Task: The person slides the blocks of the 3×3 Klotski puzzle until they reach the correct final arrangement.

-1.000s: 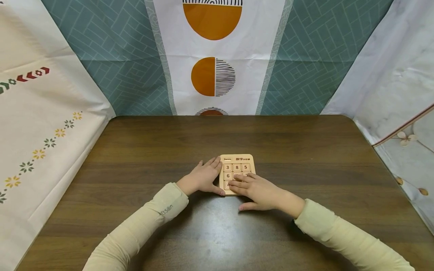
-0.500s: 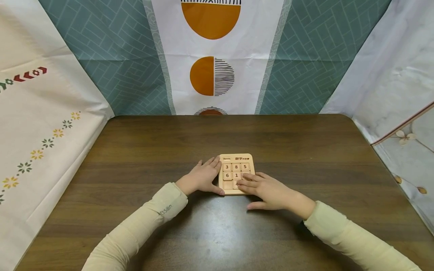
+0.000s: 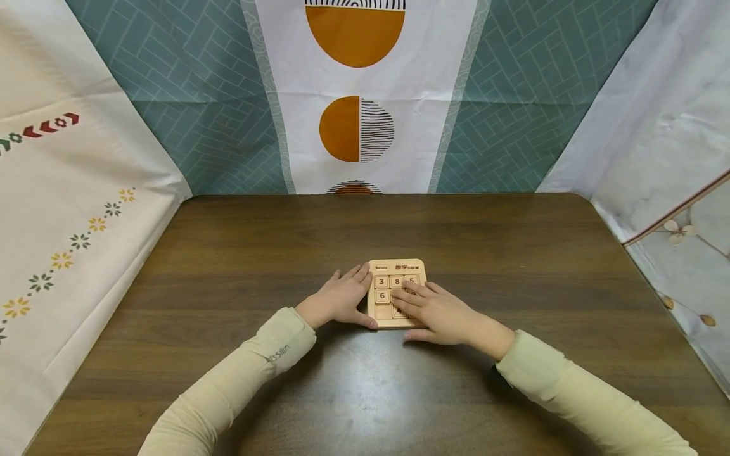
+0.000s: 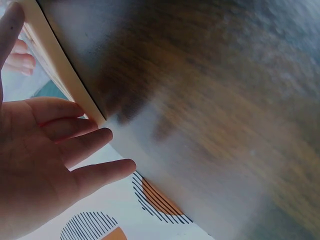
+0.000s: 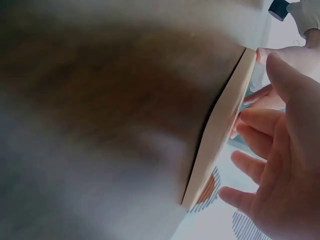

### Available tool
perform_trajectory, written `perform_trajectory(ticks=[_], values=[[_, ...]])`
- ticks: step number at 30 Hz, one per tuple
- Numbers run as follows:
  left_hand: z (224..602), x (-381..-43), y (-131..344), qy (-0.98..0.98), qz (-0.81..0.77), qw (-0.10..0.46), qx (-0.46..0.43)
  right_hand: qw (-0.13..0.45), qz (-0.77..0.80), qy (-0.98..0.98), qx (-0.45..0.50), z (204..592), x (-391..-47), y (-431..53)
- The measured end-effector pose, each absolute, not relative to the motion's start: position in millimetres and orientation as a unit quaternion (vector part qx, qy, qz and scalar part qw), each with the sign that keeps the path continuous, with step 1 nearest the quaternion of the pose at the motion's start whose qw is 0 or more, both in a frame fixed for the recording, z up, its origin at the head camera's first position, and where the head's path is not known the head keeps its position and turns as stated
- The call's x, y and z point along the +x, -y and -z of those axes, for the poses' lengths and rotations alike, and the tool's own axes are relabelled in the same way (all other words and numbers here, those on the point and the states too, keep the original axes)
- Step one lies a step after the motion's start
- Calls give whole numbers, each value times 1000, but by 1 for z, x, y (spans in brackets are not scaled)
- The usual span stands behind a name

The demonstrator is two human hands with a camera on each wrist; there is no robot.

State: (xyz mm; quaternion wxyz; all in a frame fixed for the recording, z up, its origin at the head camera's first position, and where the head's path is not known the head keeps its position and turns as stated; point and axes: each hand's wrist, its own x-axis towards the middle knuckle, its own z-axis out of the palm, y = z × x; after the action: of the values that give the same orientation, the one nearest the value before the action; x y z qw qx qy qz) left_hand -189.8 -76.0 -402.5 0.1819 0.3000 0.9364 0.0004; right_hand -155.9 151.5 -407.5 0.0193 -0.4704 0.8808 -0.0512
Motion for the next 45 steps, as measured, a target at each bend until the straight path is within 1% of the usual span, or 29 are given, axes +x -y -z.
perform_trajectory(ticks=[5, 14, 30, 36, 40, 45], values=[[402, -190, 75, -936, -4, 184, 301, 14, 40, -883, -467, 409, -162, -145], [402, -190, 75, -935, -1, 183, 303, 38, 35, -886, -461, 408, -165, -138], [401, -191, 78, -938, -4, 174, 300, 44, 34, -876, -478, 406, -147, -137], [401, -190, 78, -938, -2, 178, 298, 38, 30, -873, -486, 406, -143, -137], [402, -190, 77, -937, -4, 177, 299, 30, 25, -873, -486, 406, -147, -137], [402, -190, 76, -937, -1, 180, 300, 24, 27, -887, -460, 404, -158, -135]])
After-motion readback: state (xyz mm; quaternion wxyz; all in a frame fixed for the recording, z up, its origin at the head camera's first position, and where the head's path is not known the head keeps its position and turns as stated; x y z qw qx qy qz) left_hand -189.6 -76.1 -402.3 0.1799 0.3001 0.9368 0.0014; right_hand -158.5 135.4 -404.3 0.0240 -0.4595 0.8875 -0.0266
